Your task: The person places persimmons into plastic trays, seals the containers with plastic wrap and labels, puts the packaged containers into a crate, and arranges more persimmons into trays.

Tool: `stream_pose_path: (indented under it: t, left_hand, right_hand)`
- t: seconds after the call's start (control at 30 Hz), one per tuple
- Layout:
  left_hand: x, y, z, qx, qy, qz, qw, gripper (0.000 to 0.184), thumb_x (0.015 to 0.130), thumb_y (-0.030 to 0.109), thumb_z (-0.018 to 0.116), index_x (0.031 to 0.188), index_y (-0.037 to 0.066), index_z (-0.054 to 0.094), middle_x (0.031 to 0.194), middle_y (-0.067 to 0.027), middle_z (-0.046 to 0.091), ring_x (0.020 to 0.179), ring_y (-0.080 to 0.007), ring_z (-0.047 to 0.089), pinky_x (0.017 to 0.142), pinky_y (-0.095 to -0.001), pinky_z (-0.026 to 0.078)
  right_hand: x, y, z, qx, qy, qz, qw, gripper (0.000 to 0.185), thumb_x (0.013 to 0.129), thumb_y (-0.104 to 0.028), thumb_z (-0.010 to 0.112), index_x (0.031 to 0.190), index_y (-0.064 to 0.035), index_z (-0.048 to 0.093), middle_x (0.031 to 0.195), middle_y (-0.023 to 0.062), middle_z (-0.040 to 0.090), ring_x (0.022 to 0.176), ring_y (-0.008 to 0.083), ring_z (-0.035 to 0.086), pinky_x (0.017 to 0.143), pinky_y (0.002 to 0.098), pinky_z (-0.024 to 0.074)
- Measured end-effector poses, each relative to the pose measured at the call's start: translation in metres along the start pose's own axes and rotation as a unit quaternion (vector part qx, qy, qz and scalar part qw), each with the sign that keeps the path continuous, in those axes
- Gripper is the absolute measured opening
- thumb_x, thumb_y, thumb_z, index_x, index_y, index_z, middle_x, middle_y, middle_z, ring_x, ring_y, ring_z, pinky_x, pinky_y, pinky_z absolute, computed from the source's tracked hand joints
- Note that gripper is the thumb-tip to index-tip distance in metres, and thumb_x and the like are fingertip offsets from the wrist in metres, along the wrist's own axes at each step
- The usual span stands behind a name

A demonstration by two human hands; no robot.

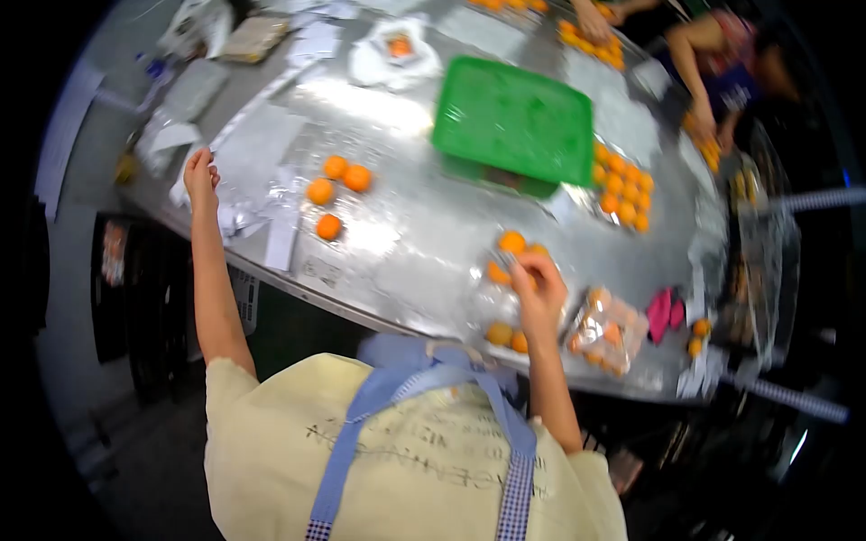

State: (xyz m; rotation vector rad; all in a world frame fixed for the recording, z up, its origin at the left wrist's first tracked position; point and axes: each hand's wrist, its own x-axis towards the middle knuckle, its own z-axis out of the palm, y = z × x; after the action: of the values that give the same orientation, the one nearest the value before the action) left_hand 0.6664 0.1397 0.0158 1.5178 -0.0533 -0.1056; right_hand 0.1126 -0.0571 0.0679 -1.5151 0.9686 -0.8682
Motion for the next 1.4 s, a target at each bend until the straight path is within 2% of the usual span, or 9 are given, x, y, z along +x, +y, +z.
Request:
stream_pose_path:
  t: [0.1,0.17,0.33,0.57,0.7,0.93,1.23,1.33,1.4]
  left_hand:
    - [-0.136,0.006,0.065,0.055,-0.254,-0.024,0.965,0.026,0.089,0.017,0.062,0.113,0.008,0.060,0.078,0.0027,0.056,0.054,-0.0015,0.043,0.044,-0.0167,0.033]
    - [-0.223,-0.001,0.098,0.065,-0.417,0.012,0.907,0.024,0.090,0.017,0.061,0.112,0.009,0.061,0.081,0.0030,0.060,0.060,-0.0016,0.047,0.049,-0.0159,0.037]
    - [-0.386,0.029,0.152,0.063,-0.651,-0.167,0.737,0.023,0.085,0.019,0.068,0.101,0.005,0.063,0.083,-0.0004,0.065,0.071,-0.0072,0.057,0.062,-0.0214,0.046]
    - [-0.461,-0.010,0.160,0.112,-0.664,-0.150,0.724,0.017,0.082,0.018,0.070,0.086,0.002,0.066,0.076,-0.0006,0.064,0.069,-0.0063,0.056,0.064,-0.0224,0.045]
    - [-0.499,0.005,0.170,0.130,-0.604,-0.219,0.756,0.013,0.083,0.015,0.069,0.085,0.003,0.066,0.075,0.0009,0.064,0.068,-0.0054,0.056,0.062,-0.0206,0.045]
    - [-0.576,-0.009,0.193,0.079,-0.589,-0.269,0.758,0.011,0.085,0.015,0.068,0.089,0.005,0.065,0.075,0.0008,0.064,0.064,-0.0040,0.055,0.056,-0.0186,0.043]
    - [-0.667,-0.032,0.222,0.242,-0.622,-0.095,0.738,0.015,0.082,0.019,0.070,0.083,0.004,0.067,0.070,0.0004,0.063,0.062,-0.0053,0.054,0.057,-0.0199,0.043]
    - [-0.695,-0.042,0.236,0.265,-0.625,-0.060,0.732,0.022,0.078,0.025,0.070,0.082,0.003,0.068,0.069,-0.0059,0.066,0.063,-0.0134,0.060,0.061,-0.0274,0.048]
    - [-0.712,-0.052,0.246,0.283,-0.624,-0.036,0.728,0.018,0.080,0.021,0.070,0.081,0.003,0.067,0.068,-0.0018,0.064,0.062,-0.0081,0.056,0.059,-0.0234,0.044]
  right_hand:
    - [-0.005,0.008,-0.005,0.073,-0.029,0.054,0.995,0.018,0.085,-0.005,0.066,0.101,-0.0007,0.059,0.088,0.0019,0.061,0.082,0.0081,0.057,0.078,0.0239,0.0457]
    - [-0.012,0.004,-0.011,0.071,-0.060,0.058,0.994,0.024,0.084,-0.005,0.066,0.106,-0.0015,0.056,0.087,0.0018,0.061,0.081,0.0085,0.057,0.076,0.0239,0.0454]
    - [-0.030,0.004,-0.043,0.040,-0.109,0.044,0.992,0.034,0.083,-0.006,0.066,0.113,-0.0032,0.052,0.083,0.0020,0.061,0.079,0.0096,0.057,0.075,0.0240,0.0447]
    - [-0.056,0.025,-0.105,-0.009,-0.170,0.091,0.981,0.033,0.087,-0.007,0.064,0.117,-0.0028,0.051,0.085,-0.0006,0.059,0.081,0.0067,0.055,0.077,0.0215,0.0422]
    - [-0.074,0.048,-0.134,0.097,-0.055,0.135,0.985,0.030,0.089,-0.011,0.062,0.117,-0.0020,0.052,0.088,0.0002,0.061,0.083,0.0086,0.057,0.078,0.0230,0.0447]
    - [-0.118,0.084,-0.209,0.182,-0.030,0.221,0.958,0.018,0.088,-0.014,0.066,0.099,-0.0007,0.061,0.088,0.0029,0.063,0.080,0.0089,0.059,0.075,0.0234,0.0470]
    - [-0.150,0.119,-0.292,0.133,0.042,0.219,0.966,0.018,0.088,-0.017,0.065,0.097,-0.0007,0.062,0.084,0.0020,0.062,0.075,0.0101,0.057,0.071,0.0238,0.0456]
    - [-0.152,0.127,-0.321,0.016,0.067,0.213,0.975,0.017,0.086,-0.018,0.067,0.093,-0.0023,0.064,0.078,0.0007,0.061,0.071,0.0086,0.054,0.067,0.0237,0.0444]
    - [-0.149,0.123,-0.339,-0.065,0.070,0.190,0.977,0.018,0.087,-0.019,0.066,0.088,-0.0011,0.064,0.074,-0.0020,0.058,0.068,0.0061,0.050,0.065,0.0217,0.0418]
